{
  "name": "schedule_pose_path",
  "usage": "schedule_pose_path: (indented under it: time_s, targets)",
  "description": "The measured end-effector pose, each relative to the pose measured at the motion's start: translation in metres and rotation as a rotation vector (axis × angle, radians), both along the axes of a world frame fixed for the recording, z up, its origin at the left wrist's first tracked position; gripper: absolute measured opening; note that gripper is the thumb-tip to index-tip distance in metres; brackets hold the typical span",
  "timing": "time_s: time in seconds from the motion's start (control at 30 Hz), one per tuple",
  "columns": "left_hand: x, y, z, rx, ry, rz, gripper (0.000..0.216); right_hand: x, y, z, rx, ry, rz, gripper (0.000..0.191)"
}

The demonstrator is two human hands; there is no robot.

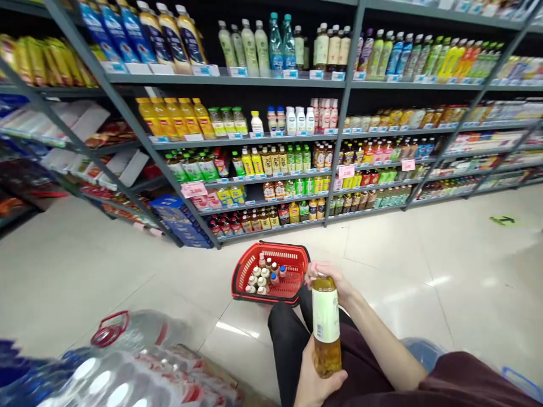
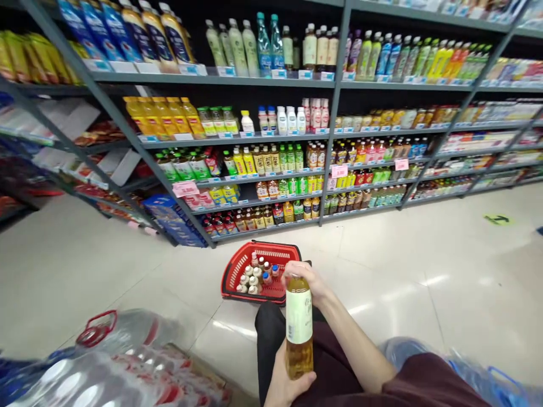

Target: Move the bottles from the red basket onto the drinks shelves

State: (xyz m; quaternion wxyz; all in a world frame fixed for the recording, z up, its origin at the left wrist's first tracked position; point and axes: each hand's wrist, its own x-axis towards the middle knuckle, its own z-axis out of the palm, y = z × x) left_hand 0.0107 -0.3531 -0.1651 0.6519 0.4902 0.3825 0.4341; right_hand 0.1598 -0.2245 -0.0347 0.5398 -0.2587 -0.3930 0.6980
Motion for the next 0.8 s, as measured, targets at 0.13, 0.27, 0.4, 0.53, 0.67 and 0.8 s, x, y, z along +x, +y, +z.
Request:
schedule_pose_path:
  time_s: [0.13, 0.27, 0.4, 0.53, 0.67, 0.8]
  targets:
    - [0.002, -0.005, -0.001, -0.115, -0.079, -0.129, 0.077, 0.006, 0.001, -0.022, 0.007, 0.186, 0.166, 0.039]
    - [0.014, -0.006, 0.005, -0.178, -0.159, -0.118, 0.084, 0.009, 0.003, -0.041, -0.018, 0.285, 0.117, 0.036]
    - [0.028, -0.002, 0.017, -0.237, -0.152, -0.204, 0.088, 0.013, 0.006, -0.046, -0.116, 0.416, 0.116, 0.028]
    - [0.034, 0.001, 0.037, -0.231, -0.278, -0.388, 0.076, 0.022, 0.002, -0.039, -0.232, 0.523, 0.045, 0.030]
    - [0.040, 0.002, 0.038, -0.154, -0.226, -0.261, 0.059, 0.027, -0.004, -0.029, -0.318, 0.474, -0.052, 0.029]
    - [0.045, 0.000, 0.022, -0.126, -0.148, -0.161, 0.054, 0.028, -0.006, -0.022, -0.372, 0.380, -0.086, 0.035]
